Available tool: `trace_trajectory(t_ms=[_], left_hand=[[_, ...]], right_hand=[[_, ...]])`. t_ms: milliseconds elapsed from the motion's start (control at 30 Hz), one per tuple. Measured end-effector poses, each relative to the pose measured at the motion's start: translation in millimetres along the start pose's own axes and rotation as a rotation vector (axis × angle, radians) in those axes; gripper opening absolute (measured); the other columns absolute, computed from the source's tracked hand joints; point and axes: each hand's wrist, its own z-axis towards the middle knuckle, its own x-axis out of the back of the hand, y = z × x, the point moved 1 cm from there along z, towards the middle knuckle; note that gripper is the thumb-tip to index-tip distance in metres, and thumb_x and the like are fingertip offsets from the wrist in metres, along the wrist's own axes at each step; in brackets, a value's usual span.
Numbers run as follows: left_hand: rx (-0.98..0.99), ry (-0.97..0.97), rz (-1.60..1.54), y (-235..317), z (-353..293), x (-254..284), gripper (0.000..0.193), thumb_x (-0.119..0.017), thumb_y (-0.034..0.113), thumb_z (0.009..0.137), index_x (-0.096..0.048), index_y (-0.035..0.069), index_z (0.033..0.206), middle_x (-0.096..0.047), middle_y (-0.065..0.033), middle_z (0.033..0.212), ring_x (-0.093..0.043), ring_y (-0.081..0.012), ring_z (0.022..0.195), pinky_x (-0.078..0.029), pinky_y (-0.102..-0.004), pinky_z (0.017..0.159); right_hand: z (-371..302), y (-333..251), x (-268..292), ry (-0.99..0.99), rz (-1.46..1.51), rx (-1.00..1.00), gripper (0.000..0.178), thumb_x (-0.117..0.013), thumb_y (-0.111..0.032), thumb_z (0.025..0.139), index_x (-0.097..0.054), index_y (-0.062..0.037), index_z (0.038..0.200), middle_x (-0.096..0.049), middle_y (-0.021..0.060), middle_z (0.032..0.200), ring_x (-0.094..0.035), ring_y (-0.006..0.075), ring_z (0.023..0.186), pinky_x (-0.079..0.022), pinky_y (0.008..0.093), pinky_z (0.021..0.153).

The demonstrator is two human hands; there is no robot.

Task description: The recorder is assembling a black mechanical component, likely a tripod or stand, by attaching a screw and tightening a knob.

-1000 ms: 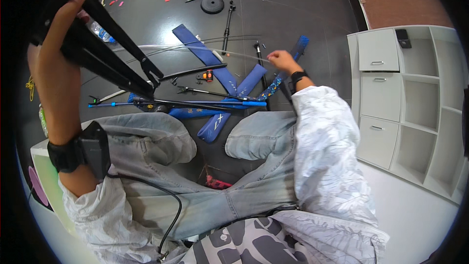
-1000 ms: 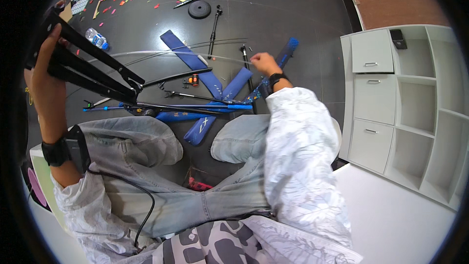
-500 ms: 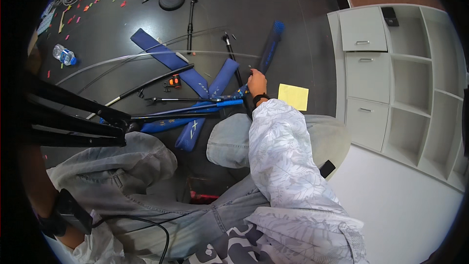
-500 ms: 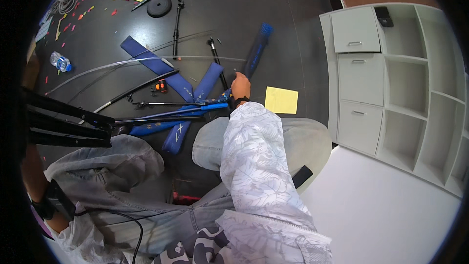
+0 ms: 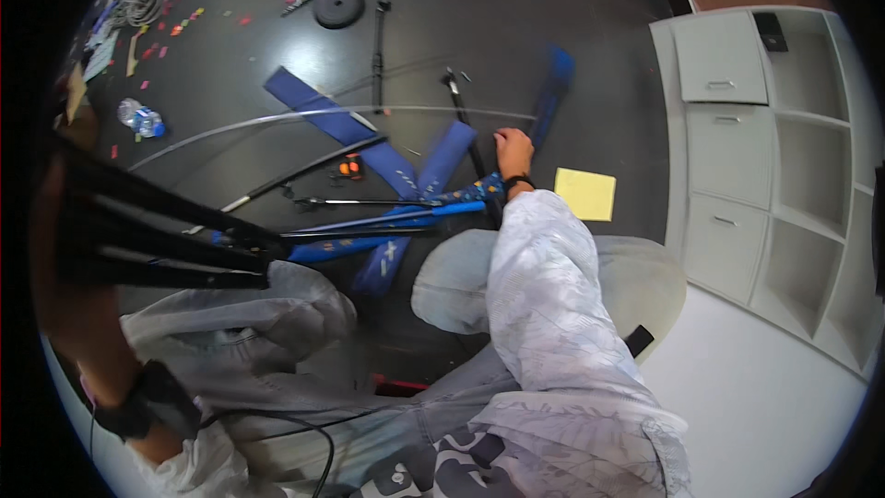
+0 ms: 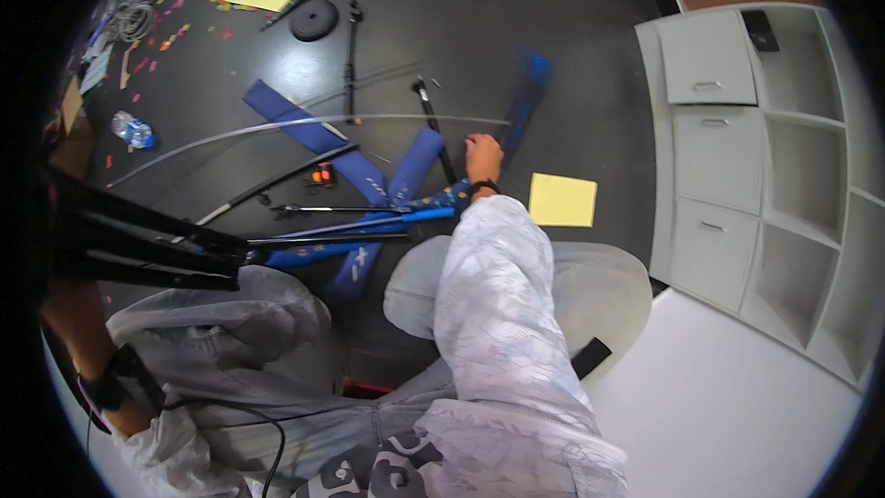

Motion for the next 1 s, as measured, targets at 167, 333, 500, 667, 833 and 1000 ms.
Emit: trace_trajectory(t_ms=[167, 333, 500, 667, 833, 1000], left_hand=[[0.308, 0.159, -0.298, 52, 39, -53, 0.046, -0.071, 0.011, 0.071, -0.058, 0.005, 0.115, -0.06, -0.0015, 0.102, -0.049, -0.0065, 0.076, -0.04, -0.0202, 0.068], [0.254, 0.144, -0.551, 70, 49, -55, 0.039, -0.074, 0.004, 0.071, -0.058, 0.001, 0.107, -0.062, -0.0025, 0.091, -0.058, -0.0071, 0.079, -0.048, -0.0212, 0.071], [0.328, 0.094, -0.743, 91, 38, -41, 0.042, -0.074, 0.005, 0.073, -0.055, 0.0, 0.11, -0.063, -0.0038, 0.093, -0.059, -0.0065, 0.08, -0.049, -0.0212, 0.071], [0.34, 0.087, -0.899, 107, 31, -38, 0.043, -0.074, 0.008, 0.074, -0.054, -0.001, 0.11, -0.064, -0.0036, 0.088, -0.06, -0.007, 0.076, -0.049, -0.0214, 0.067], [0.375, 0.061, -0.954, 110, 26, -37, 0.041, -0.072, 0.008, 0.071, -0.054, -0.001, 0.107, -0.063, -0.0031, 0.084, -0.058, -0.0065, 0.069, -0.048, -0.0218, 0.062], [0.36, 0.1, -0.917, 114, 24, -43, 0.043, -0.073, 0.008, 0.071, -0.053, -0.002, 0.107, -0.062, -0.0029, 0.083, -0.058, -0.0064, 0.069, -0.048, -0.0223, 0.061]], right_hand=[[12, -68, 25, -0.081, 0.437, -0.169, 0.019, -0.065, -0.02, 0.084, -0.069, -0.0019, 0.088, -0.069, 0.0119, 0.082, -0.067, 0.0213, 0.077, -0.052, 0.0329, 0.07], [58, -255, 114, -0.014, 1.237, 0.078, 0.015, -0.065, -0.01, 0.089, -0.064, 0.0015, 0.098, -0.067, 0.0054, 0.084, -0.064, 0.0113, 0.078, -0.051, 0.0245, 0.071], [-5, -413, 295, -0.291, 1.54, 0.512, 0.016, -0.066, 0.003, 0.085, -0.064, 0.0027, 0.101, -0.067, 0.0079, 0.09, -0.065, 0.0124, 0.081, -0.054, 0.0247, 0.073], [-42, -436, 358, -0.346, 1.297, 0.819, 0.016, -0.066, 0.006, 0.083, -0.069, 0.0034, 0.098, -0.067, 0.0092, 0.093, -0.066, 0.0142, 0.084, -0.055, 0.024, 0.07], [-48, -443, 372, -0.243, 1.07, 0.908, 0.016, -0.069, 0.003, 0.081, -0.07, 0.0031, 0.097, -0.067, 0.0109, 0.096, -0.066, 0.0129, 0.081, -0.055, 0.0239, 0.069], [-51, -444, 372, -0.291, 1.094, 0.759, 0.015, -0.069, 0.003, 0.081, -0.07, 0.0024, 0.096, -0.066, 0.0083, 0.091, -0.065, 0.012, 0.08, -0.052, 0.0225, 0.069]])
